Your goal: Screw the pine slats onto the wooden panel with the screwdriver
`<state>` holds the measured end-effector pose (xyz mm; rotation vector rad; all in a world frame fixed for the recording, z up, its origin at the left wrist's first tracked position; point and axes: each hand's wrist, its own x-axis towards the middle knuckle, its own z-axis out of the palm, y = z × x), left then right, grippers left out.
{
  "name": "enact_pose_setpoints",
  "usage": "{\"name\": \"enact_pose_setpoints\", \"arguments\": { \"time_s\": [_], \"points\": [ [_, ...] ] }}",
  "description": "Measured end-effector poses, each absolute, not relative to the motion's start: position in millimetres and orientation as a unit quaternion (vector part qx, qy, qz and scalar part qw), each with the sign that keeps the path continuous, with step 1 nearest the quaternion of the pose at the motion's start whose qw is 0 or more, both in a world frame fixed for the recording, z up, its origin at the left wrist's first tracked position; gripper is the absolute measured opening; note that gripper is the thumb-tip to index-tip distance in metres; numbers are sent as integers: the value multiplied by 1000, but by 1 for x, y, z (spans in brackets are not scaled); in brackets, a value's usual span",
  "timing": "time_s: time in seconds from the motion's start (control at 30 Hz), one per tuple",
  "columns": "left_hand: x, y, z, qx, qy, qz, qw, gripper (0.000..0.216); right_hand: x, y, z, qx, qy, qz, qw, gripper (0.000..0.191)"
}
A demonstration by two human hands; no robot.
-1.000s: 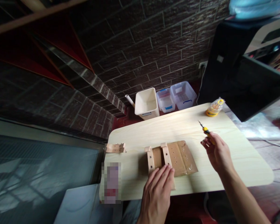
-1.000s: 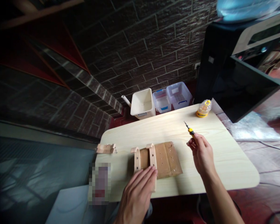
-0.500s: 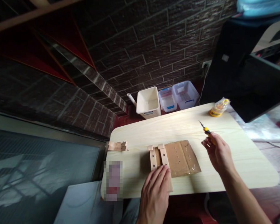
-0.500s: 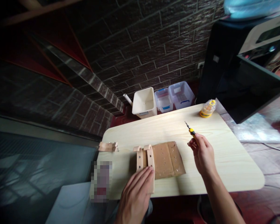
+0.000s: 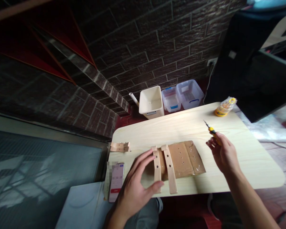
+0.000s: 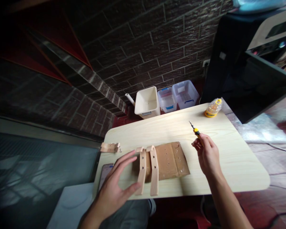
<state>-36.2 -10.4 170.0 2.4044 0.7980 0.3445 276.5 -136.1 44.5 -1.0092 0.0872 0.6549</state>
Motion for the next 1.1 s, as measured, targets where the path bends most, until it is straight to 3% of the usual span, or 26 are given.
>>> {"name": "enact_pose_setpoints", "arguments": {
  "time_s": [0.1,0.33,0.5,0.63,1.1],
  "points": [
    [-20,19,161,874,327,183,309,40,276,-135,44,-472,39,310,824,25],
    [9,45,127,807,351,114,460,59,278,-135,41,-472,33,312,824,23],
    [21,39,103,769,374,145,498,53,275,-134,44,-474,32,318,820,24],
    [22,36,85,727,388,205,528,65,273,-134,46,-482,34,321,815,26],
    [32,17,39,631,426,282,585,43,249,-121,40,-551,-20,360,753,39]
  ]
}}
